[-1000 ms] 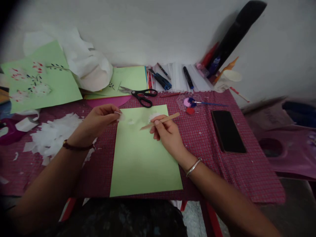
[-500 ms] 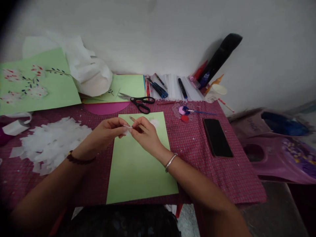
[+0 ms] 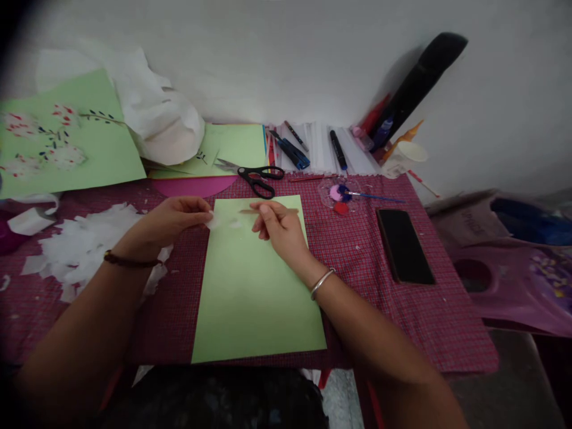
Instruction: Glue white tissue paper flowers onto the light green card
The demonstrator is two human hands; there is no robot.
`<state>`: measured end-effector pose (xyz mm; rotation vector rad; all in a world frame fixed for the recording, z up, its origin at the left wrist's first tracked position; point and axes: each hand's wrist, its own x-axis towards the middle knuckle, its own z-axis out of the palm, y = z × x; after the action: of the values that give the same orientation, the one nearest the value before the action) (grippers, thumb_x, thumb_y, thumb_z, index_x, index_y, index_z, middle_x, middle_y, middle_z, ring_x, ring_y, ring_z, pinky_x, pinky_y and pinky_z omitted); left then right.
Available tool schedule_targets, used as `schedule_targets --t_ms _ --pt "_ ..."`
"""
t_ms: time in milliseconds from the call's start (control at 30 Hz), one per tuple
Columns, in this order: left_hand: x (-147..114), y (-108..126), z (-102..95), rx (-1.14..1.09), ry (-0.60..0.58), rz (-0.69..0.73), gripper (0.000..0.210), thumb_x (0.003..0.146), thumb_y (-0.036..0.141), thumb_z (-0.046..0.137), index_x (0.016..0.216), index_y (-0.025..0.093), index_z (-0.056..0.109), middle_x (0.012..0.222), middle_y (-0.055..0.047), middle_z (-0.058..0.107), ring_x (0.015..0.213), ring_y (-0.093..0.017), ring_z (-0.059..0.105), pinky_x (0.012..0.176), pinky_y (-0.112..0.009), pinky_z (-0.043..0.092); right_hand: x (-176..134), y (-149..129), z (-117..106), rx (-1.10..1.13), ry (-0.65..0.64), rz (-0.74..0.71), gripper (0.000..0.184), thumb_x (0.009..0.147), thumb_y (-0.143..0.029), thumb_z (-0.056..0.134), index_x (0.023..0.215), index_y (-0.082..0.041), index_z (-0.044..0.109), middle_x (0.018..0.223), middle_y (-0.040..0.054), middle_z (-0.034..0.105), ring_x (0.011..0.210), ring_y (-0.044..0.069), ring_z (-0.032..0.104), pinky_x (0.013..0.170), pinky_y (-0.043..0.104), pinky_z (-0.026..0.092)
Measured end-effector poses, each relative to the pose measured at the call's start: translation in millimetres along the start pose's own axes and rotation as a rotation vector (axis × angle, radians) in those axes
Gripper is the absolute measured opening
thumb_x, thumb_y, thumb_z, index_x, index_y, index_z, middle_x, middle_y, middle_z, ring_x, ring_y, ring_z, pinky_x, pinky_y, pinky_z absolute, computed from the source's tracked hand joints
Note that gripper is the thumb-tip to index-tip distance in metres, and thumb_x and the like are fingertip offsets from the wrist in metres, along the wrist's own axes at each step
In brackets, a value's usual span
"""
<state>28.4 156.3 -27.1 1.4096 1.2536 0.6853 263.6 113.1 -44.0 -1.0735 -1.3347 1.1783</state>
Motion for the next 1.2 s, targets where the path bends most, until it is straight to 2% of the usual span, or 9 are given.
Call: schedule_targets --t_ms 67,167,300,400,533,733,900,1133,1200 --pt "1.7 -3.9 -3.3 0.041 -0.065 -0.017 0.016 0.066 0.03 0.071 0.072 0.018 0.062 0.063 0.001 0.056 0.054 -0.009 0.047 0.051 -0.022 0.035 -1.6 3.0 -0.5 -0.067 -0.032 -0.029 0.037 0.094 -0.052 0.048 0.098 -0.019 0.066 0.063 -0.0031 0.057 0.049 0.008 0.047 0.047 0.023 0.037" --pt "2.7 -7.0 -2.3 0.06 -0.12 -0.036 0.015 0.067 0.03 0.069 0.072 0.017 0.062 0.062 0.001 0.056 0.053 -0.009 0.046 0.05 -0.022 0.033 -4.0 6.2 3.4 -0.147 -0.093 -0.056 0.037 0.095 -0.051 0.048 0.094 -0.02 0.067 0.067 -0.0019 0.057 0.054 0.009 0.049 0.05 0.024 0.038" --pt "3.7 -9.9 0.8 0.04 -0.124 -0.034 0.015 0.068 0.03 0.069 0.071 0.018 0.062 0.062 0.001 0.056 0.053 -0.009 0.046 0.05 -0.021 0.034 -5.6 8.7 9.7 -0.274 -0.209 -0.096 0.03 0.097 -0.043 0.046 0.095 -0.022 0.067 0.074 0.0003 0.061 0.063 0.011 0.055 0.059 0.026 0.044" --pt "4.5 -11.1 1.7 0.052 -0.113 -0.026 0.014 0.068 0.029 0.069 0.071 0.018 0.062 0.061 0.002 0.056 0.053 -0.008 0.046 0.05 -0.021 0.032 -5.6 9.0 11.8 -0.397 -0.241 -0.168 0.026 0.097 -0.037 0.044 0.098 -0.022 0.066 0.08 0.0022 0.064 0.069 0.013 0.058 0.065 0.029 0.045" --pt "5.8 -11.2 2.1 0.067 -0.091 -0.031 0.013 0.068 0.029 0.069 0.07 0.018 0.062 0.061 0.001 0.056 0.053 -0.009 0.045 0.049 -0.022 0.031 -5.0 8.2 10.0 -0.518 -0.198 -0.236 0.026 0.098 -0.035 0.043 0.098 -0.022 0.066 0.086 0.0039 0.066 0.075 0.016 0.06 0.07 0.031 0.046" --pt "8.1 -13.5 2.9 0.123 -0.073 -0.02 0.013 0.068 0.029 0.067 0.07 0.017 0.062 0.06 0.002 0.056 0.051 -0.008 0.044 0.048 -0.021 0.03 -4.0 11.5 4.5 -0.51 -0.164 -0.222 0.026 0.099 -0.035 0.043 0.097 -0.023 0.066 0.079 0.002 0.064 0.074 0.016 0.06 0.069 0.031 0.046" --pt "6.2 -8.0 11.4 0.134 -0.076 0.005 0.012 0.07 0.028 0.066 0.071 0.016 0.063 0.062 0.001 0.058 0.054 -0.009 0.046 0.051 -0.022 0.033 -2.8 14.9 4.1 -0.428 -0.128 -0.183 0.025 0.098 -0.037 0.044 0.096 -0.023 0.065 0.077 0.0016 0.062 0.071 0.015 0.059 0.067 0.031 0.046" --pt "8.2 -8.8 29.2 0.161 -0.053 0.009 0.014 0.07 0.028 0.065 0.072 0.014 0.067 0.066 -0.002 0.064 0.059 -0.011 0.052 0.055 -0.023 0.037 -6.7 6.5 4.7 -0.176 0.094 -0.133 0.028 0.098 -0.045 0.042 0.091 -0.024 0.059 0.071 -0.0007 0.058 0.061 0.012 0.054 0.06 0.028 0.045" --pt "8.6 -8.8 31.7 0.177 -0.051 -0.002 0.014 0.07 0.028 0.065 0.072 0.014 0.067 0.065 -0.002 0.064 0.057 -0.011 0.051 0.053 -0.023 0.036 -9.4 3.3 5.3 -0.174 0.105 -0.148 0.03 0.099 -0.048 0.04 0.089 -0.024 0.056 0.066 -0.0017 0.055 0.06 0.012 0.054 0.06 0.029 0.044"
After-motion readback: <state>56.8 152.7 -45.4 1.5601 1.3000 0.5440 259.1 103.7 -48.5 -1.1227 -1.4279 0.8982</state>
